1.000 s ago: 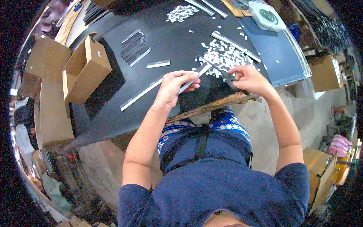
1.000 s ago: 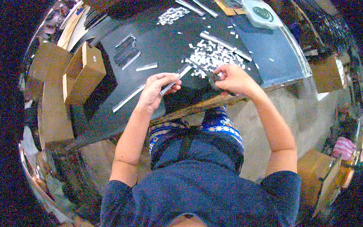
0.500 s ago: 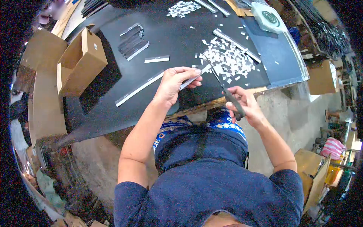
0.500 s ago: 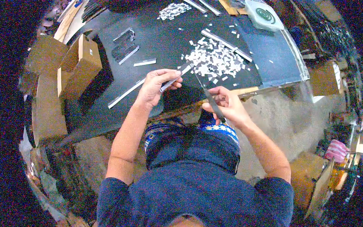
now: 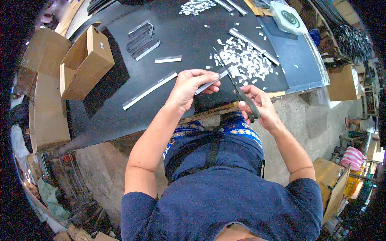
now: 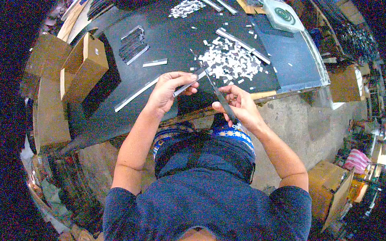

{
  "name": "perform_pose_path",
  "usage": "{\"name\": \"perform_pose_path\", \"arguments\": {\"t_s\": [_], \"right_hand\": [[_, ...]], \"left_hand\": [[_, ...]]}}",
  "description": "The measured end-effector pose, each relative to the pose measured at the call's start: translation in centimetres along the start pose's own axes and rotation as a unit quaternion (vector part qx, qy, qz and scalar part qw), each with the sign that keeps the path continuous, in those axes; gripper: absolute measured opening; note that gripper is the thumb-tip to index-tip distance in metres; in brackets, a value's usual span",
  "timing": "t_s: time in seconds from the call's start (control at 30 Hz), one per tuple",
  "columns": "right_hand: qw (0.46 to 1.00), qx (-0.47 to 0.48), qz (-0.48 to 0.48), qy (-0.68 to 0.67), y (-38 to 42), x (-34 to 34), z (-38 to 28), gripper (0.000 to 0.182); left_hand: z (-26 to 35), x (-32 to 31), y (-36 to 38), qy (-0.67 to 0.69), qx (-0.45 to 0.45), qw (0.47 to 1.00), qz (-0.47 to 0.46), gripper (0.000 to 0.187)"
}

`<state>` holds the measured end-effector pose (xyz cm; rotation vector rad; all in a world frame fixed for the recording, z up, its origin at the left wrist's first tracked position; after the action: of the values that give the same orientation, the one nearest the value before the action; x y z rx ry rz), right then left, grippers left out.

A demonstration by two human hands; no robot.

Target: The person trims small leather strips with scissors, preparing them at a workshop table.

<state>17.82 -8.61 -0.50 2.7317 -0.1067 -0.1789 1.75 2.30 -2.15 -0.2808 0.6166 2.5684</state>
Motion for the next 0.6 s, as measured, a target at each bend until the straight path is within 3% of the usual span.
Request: {"name": "perform_pose_path", "arguments": {"t_s": [0.6], "right_hand": [[1.000, 0.005, 0.007, -0.029, -0.12, 0.63, 0.46, 0.056]], "left_hand": [[-0.29, -0.40, -0.55, 0.009, 0.028, 0.999, -0.018, 0.019]]}}
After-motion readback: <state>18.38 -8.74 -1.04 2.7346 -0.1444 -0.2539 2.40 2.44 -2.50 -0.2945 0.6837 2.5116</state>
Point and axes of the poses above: each hand's wrist, its own y-axis away from the middle knuckle, its own x-axis out of the back of the hand, z = x × y, the point moved 7 cm from there along -y, towards the middle knuckle, and after that the axes turned 4 degrees about z, right-handed, at the moved point
